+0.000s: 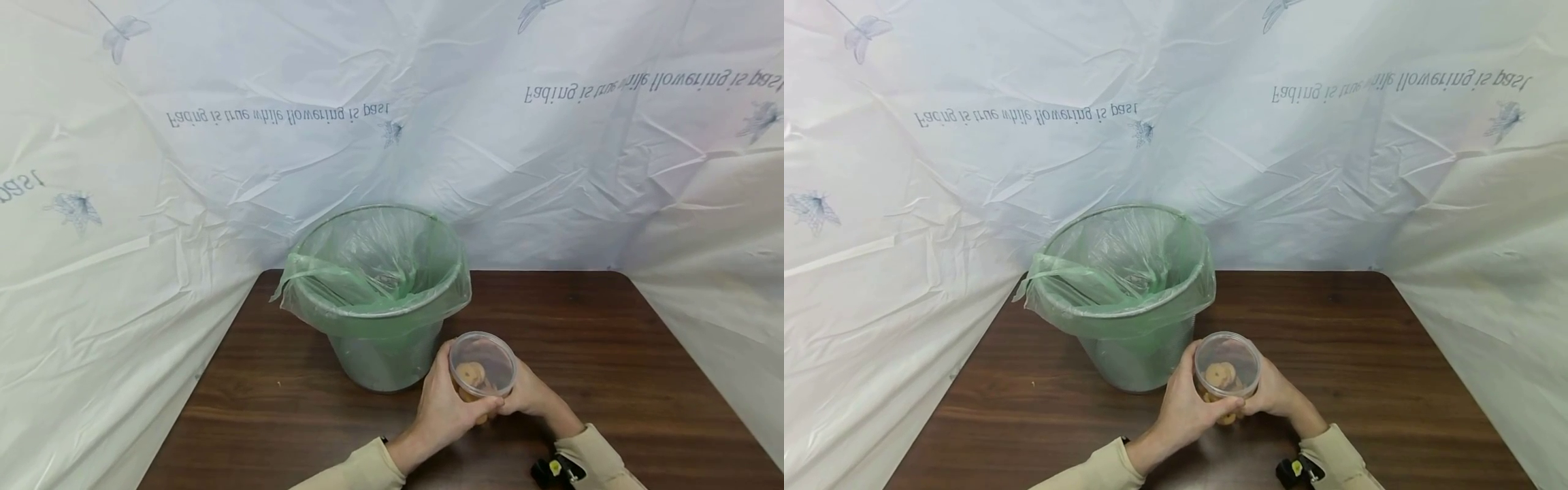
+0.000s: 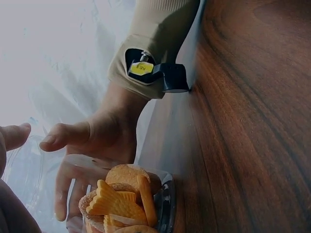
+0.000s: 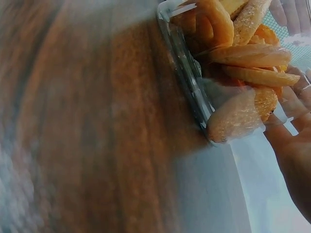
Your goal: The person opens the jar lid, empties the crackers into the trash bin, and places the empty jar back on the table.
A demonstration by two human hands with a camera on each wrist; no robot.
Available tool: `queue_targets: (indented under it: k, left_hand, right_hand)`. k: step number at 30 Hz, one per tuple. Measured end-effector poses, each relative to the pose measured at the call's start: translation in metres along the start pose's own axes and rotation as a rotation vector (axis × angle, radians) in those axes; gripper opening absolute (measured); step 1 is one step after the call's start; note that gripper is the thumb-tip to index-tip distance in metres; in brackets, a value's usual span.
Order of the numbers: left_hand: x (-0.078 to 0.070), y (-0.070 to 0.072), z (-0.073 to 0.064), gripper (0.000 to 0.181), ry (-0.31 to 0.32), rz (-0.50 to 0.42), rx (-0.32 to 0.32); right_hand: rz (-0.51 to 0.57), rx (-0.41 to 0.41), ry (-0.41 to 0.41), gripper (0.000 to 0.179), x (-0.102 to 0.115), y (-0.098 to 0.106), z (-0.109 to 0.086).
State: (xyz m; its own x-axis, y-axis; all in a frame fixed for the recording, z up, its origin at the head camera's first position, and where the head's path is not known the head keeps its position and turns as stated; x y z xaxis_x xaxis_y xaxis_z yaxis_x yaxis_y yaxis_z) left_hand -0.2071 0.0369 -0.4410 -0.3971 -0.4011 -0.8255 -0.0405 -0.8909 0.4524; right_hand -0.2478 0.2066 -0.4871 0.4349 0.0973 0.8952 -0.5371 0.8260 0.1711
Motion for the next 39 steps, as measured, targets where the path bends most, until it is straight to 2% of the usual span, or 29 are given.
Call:
queue_targets:
  k: [11, 22, 26, 31, 36, 39]
  left_hand:
    - [0.0018, 0.0006, 0.0012, 0.096, -0.029, 0.012, 0.009]
    - [0.0011, 0.0034, 0.0022, 0.092, -0.066, -0.04, 0.024]
    - [0.0015, 0.0043, 0.0029, 0.093, -0.07, -0.031, 0.026]
    - [0.0031, 0.005, 0.0043, 0.091, -0.09, -0.039, 0.03]
    - [0.0052, 0.0056, 0.006, 0.088, -0.108, -0.089, 0.058]
    - [0.0076, 0.0072, 0.0069, 0.089, -0.092, -0.111, 0.084]
  right_hand:
    - [0.005, -0.004, 0.009, 0.1, -0.0029, 0.001, -0.0003]
    - [-0.056, -0.018, 0.009, 0.099, 0.0006, -0.0005, -0.0007]
    - [-0.08, -0.023, 0.019, 0.098, 0.0007, 0.0008, -0.001]
    - [-0.053, -0.005, 0.058, 0.1, 0.0002, 0.0003, 0.0012]
    - [-0.049, -0.003, 0.07, 0.101, 0.0006, -0.0003, 0.0011]
    - [-0.045, -0.003, 0.056, 0.102, 0.0005, -0.0003, 0.0005]
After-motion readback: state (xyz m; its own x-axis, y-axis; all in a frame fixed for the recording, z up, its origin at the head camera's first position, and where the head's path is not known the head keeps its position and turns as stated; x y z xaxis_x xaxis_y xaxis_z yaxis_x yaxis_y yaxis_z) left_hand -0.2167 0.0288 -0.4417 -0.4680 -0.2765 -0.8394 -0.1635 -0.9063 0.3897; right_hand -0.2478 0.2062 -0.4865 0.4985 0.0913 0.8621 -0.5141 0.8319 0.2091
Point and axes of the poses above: each hand's wrist, its own z-axis towards the middle knuckle, its own y-axis out of the back of the hand, x = y × z, the point moved 5 cm from there along z, towards the middle knuckle, and after that the axes turned 7 degrees about z, right-handed, at the moved point
